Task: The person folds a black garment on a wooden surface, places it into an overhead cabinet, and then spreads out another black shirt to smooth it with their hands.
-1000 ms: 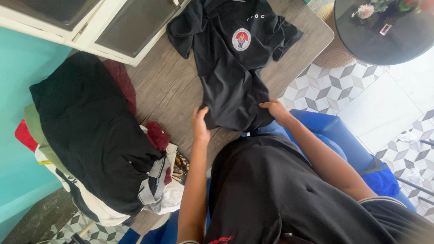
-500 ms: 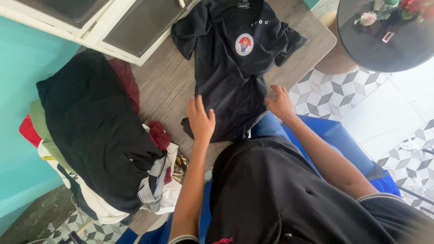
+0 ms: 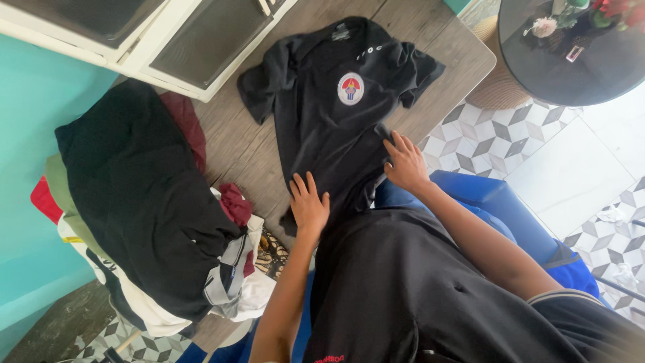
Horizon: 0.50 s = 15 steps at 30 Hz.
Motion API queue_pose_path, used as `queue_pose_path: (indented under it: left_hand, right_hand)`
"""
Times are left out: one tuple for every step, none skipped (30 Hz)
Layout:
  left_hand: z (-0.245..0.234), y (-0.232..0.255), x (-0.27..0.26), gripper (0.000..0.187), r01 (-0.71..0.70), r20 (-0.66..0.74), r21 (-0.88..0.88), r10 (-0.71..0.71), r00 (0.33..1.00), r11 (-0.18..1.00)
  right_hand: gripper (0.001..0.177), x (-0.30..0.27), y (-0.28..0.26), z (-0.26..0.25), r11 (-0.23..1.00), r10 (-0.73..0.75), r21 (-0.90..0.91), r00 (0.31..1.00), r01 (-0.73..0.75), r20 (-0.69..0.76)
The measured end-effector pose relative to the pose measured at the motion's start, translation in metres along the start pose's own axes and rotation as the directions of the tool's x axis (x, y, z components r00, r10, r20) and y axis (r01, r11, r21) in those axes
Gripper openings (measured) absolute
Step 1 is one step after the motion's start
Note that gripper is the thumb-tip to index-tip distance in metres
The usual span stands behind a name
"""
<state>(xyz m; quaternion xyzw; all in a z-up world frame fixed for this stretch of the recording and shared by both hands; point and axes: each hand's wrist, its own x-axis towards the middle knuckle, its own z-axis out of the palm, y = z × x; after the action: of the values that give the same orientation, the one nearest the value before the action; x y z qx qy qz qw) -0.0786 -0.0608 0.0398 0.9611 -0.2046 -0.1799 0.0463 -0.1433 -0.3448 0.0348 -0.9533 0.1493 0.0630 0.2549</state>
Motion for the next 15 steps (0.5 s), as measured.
queue_pose_path:
  left_hand:
    - [-0.003,0.003,-0.009,0.078,0.005,0.011,-0.026,-0.005,1.000,1.000]
    - [-0.007,0.005,-0.015,0.073,0.022,0.078,-0.041,-0.019,0.997,0.999]
    - [-0.011,0.007,-0.020,0.068,0.040,0.145,-0.055,-0.032,0.989,0.998]
    - [-0.014,0.009,-0.022,0.063,0.059,0.212,-0.069,-0.043,0.976,0.996]
    - [-0.018,0.009,-0.020,0.060,0.047,0.180,-0.096,-0.029,0.983,0.994]
    - [-0.022,0.008,-0.015,0.057,0.034,0.148,-0.122,-0.016,0.989,0.992]
    - [-0.027,0.006,-0.013,0.054,0.019,0.118,-0.146,-0.002,0.993,0.989]
    - [-0.031,0.005,-0.010,0.053,0.018,0.084,-0.156,-0.005,0.996,0.988]
    - [-0.036,0.003,-0.001,0.053,0.016,0.044,-0.167,-0.009,0.999,0.986]
    - [-0.039,0.001,0.011,0.053,0.014,0.004,-0.177,-0.014,1.000,0.984]
    - [-0.041,0.000,0.025,0.053,-0.030,-0.079,-0.187,0.016,0.997,0.982]
    - [-0.043,-0.003,0.040,0.053,-0.076,-0.162,-0.194,0.044,0.986,0.978]
    - [-0.042,-0.005,0.054,0.053,-0.119,-0.243,-0.198,0.069,0.968,0.973]
    - [-0.041,-0.006,0.069,0.055,-0.126,-0.252,-0.179,0.078,0.965,0.976]
    - [-0.040,-0.007,0.086,0.056,-0.132,-0.266,-0.160,0.086,0.960,0.978]
  right_hand:
    - [0.064,-0.001,0.003,-0.001,1.000,0.003,0.014,1.000,-0.003,0.009]
    - [0.060,0.000,0.007,-0.002,1.000,0.005,0.027,1.000,-0.006,0.019]
    - [0.057,0.001,0.009,-0.003,0.999,0.007,0.040,1.000,-0.008,0.028]
    - [0.052,0.002,0.011,-0.004,0.992,0.067,0.107,0.997,-0.071,0.044]
    - [0.047,0.003,0.012,-0.008,0.976,0.127,0.172,0.990,-0.136,0.062]
    - [0.043,0.006,0.014,-0.012,0.951,0.185,0.235,0.979,-0.200,0.085]
    - [0.047,0.007,0.014,-0.016,0.940,0.209,0.267,0.977,-0.210,0.033]
    - [0.050,0.010,0.017,-0.023,0.928,0.235,0.300,0.972,-0.219,-0.018]
    - [0.054,0.019,0.019,-0.028,0.917,0.259,0.332,0.963,-0.221,-0.072]
    - [0.056,0.028,0.020,-0.032,0.923,0.248,0.330,0.962,-0.198,-0.116]
    - [0.058,0.037,0.025,-0.036,0.929,0.239,0.325,0.958,-0.178,-0.159]
    - [0.060,0.045,0.030,-0.039,0.935,0.229,0.318,0.952,-0.157,-0.201]
    - [0.060,0.053,0.035,-0.040,0.943,0.212,0.301,0.956,-0.144,-0.205]
    - [0.061,0.062,0.041,-0.039,0.950,0.194,0.283,0.959,-0.131,-0.209]
    - [0.061,0.074,0.048,-0.037,0.958,0.172,0.265,0.961,-0.112,-0.215]
